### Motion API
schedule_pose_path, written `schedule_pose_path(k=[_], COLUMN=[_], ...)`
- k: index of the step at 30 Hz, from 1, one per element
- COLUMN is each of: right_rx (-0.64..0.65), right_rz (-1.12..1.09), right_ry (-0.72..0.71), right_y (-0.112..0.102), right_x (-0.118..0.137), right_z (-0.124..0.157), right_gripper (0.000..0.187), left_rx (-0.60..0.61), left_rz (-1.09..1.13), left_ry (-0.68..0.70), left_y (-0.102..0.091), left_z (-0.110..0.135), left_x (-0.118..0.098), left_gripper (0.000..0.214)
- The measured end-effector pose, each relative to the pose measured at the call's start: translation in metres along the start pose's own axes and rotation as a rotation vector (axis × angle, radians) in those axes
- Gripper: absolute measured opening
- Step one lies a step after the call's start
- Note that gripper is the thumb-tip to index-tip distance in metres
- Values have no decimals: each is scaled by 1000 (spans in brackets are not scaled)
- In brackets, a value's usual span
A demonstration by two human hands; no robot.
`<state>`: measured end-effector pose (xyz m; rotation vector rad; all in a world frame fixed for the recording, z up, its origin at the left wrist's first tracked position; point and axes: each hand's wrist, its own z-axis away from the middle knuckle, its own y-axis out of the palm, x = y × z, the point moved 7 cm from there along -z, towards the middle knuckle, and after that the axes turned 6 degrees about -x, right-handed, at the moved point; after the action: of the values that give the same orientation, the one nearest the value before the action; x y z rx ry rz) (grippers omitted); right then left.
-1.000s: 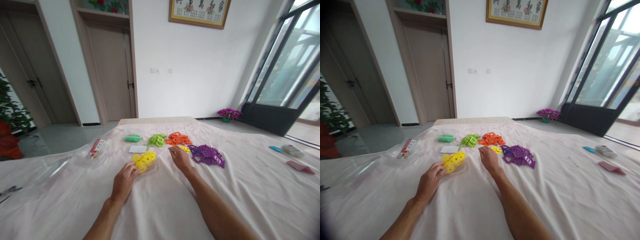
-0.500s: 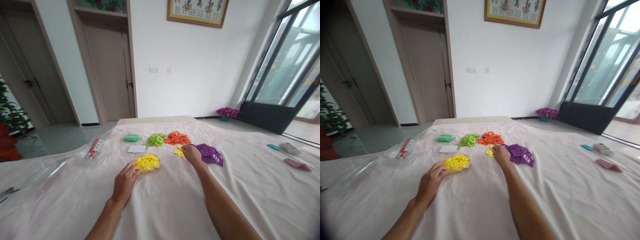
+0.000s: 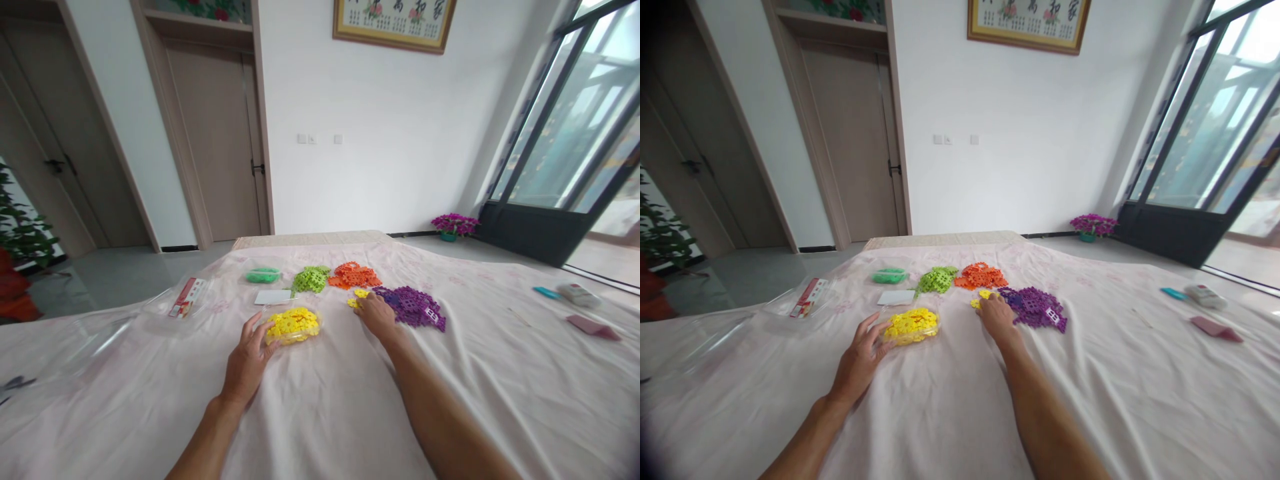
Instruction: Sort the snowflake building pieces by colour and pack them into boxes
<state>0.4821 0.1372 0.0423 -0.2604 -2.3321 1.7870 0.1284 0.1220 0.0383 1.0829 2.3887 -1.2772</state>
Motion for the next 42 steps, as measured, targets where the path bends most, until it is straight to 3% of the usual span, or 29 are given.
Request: schedule_pose_path(k=[5,12,15,20,24,26,29,33,38,42], right_rx=[-104,-197,-297,-463,-326,-264,-294,-358,-247,-165], right_rz=[3,-166,-315,-525,-585,-585,-576,-365,-47,-3], right_ry=[-25,30,-84,-290,-572,-654,-568,-244,93,172], right_y=[1,2,-10,-39,-48,-48,-44,-30,-4,9], right_x=[1,-7,16,75,126,136,119,65,0,-20], right_z=[0,-4,-1,19,43,49,40,14,-1,-6], right_gripper=[30,34,36,36,34,34,33,31,42,48], left_rx=[5,-21,-23,-22,-15,-11,-9,-13,-2,6], left_rz=[25,59,74,102,112,118,108,102,91,82], left_ry=[-8,-4,-5,-12,-15,-13,-20,-11,-13,-26], left_y=[2,3,4,5,6,6,6,5,5,5], left_z=[0,0,0,0,-1,0,0,0,-1,-1], left_x=[2,6,7,9,9,9,9,8,7,6], left_gripper=[30,31,31,32,34,34,34,32,31,31])
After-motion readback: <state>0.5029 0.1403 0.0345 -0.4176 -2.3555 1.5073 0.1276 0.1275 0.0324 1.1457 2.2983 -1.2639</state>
